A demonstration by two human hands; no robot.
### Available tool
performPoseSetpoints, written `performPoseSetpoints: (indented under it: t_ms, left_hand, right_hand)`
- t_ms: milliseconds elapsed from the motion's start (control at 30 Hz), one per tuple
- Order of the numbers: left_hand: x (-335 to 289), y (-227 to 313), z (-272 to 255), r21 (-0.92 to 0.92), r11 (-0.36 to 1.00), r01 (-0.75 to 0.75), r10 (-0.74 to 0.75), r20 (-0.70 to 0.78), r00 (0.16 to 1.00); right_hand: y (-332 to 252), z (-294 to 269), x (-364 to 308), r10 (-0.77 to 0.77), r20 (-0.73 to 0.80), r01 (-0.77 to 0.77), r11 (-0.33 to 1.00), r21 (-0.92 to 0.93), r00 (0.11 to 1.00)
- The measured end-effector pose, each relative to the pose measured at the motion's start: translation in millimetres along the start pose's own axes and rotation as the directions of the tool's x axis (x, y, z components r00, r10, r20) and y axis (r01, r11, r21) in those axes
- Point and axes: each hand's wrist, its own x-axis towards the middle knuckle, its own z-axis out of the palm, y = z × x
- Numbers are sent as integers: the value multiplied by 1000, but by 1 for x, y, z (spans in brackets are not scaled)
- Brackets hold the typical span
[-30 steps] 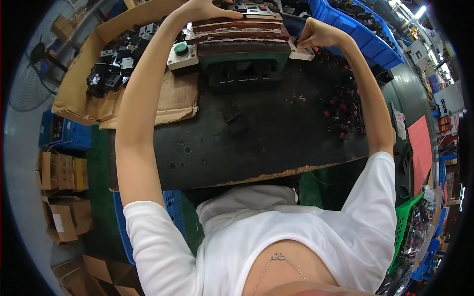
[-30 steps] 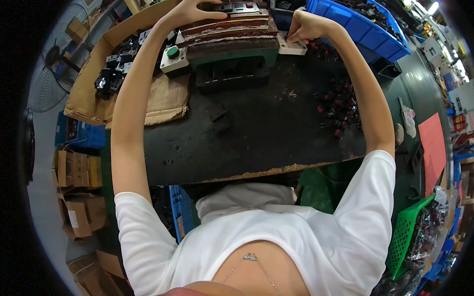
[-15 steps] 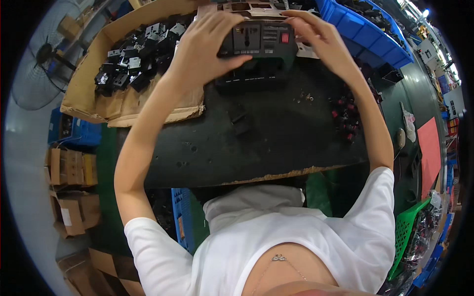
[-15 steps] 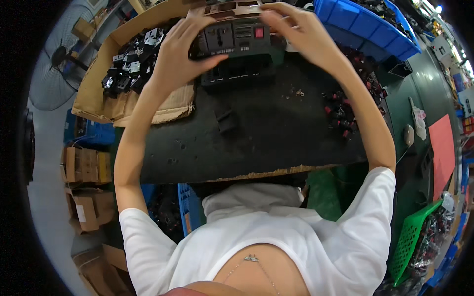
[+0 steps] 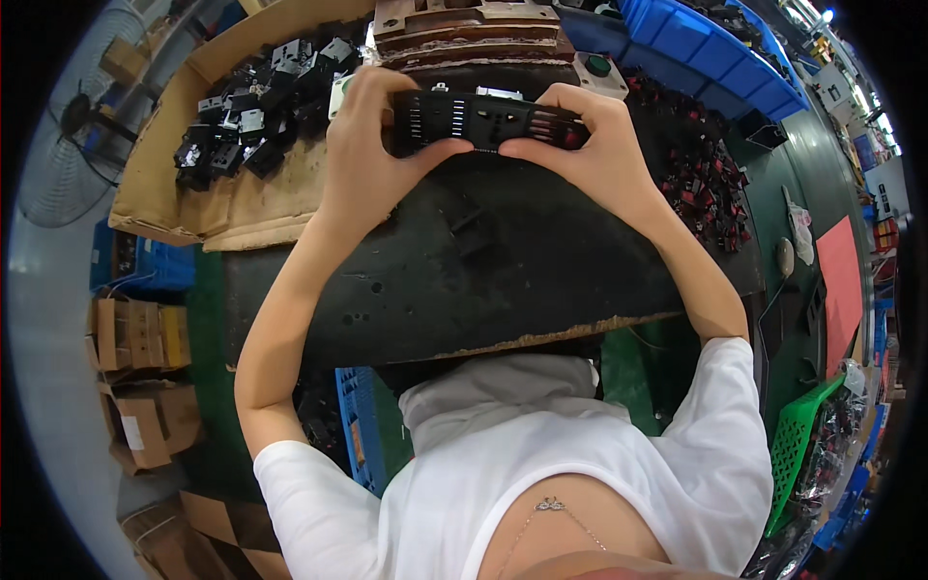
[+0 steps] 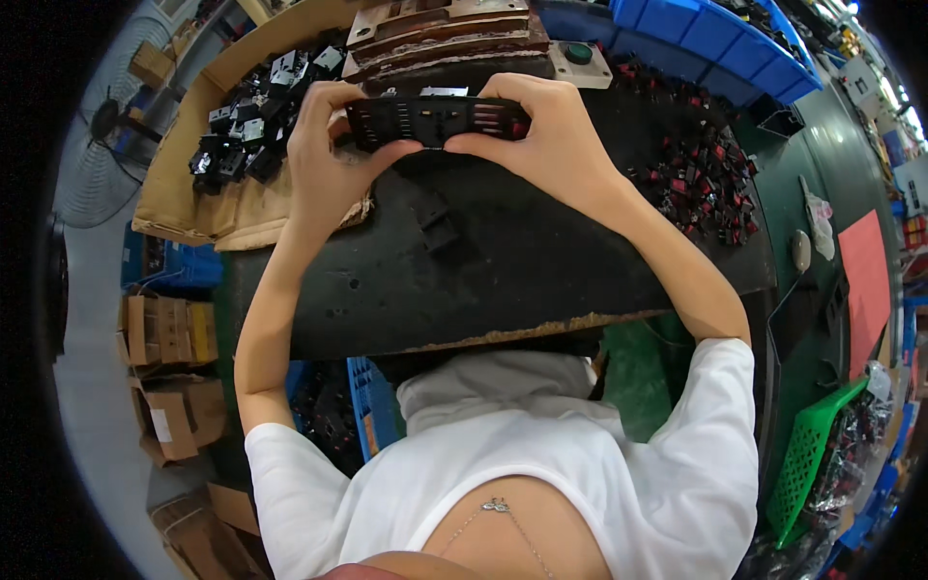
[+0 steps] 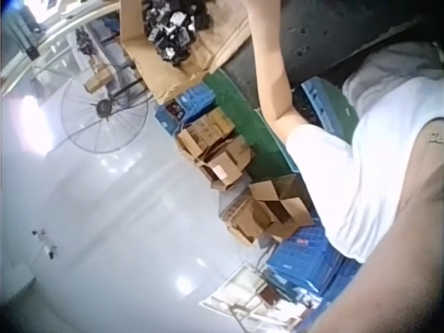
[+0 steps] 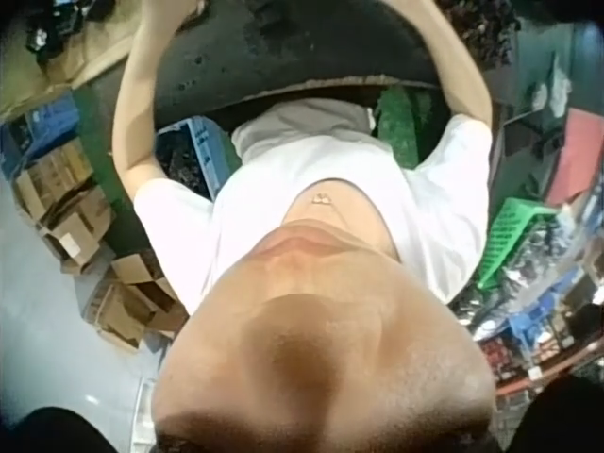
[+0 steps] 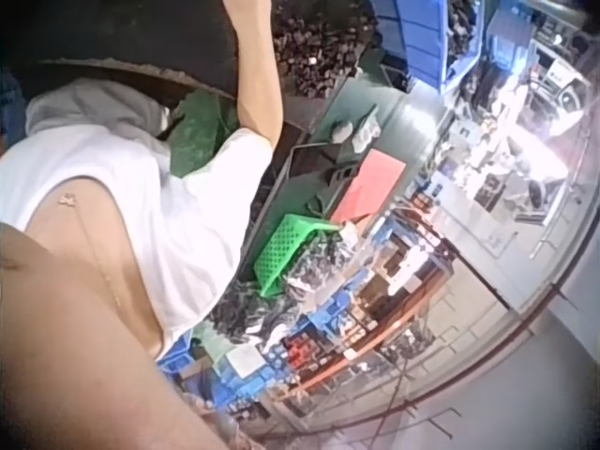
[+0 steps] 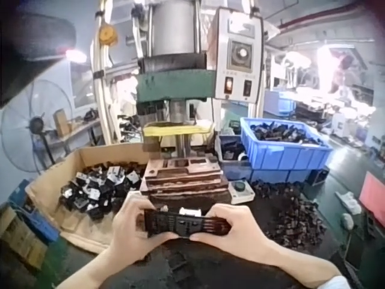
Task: Assembling internal parts into a plastic housing for an electrical socket or power strip using a small press machine.
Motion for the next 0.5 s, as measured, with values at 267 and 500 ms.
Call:
performPoseSetpoints:
  t_ms: [267, 500]
  left_hand:
    - [-4, 24, 8, -567, 550, 613, -558, 297, 775]
    - [-6, 26, 12, -544, 624, 560, -543, 213, 812]
  right_hand:
    - [0, 6, -4, 83, 25, -86, 967, 240, 996]
    - [-2, 5, -4, 90, 0, -89, 985, 151, 996]
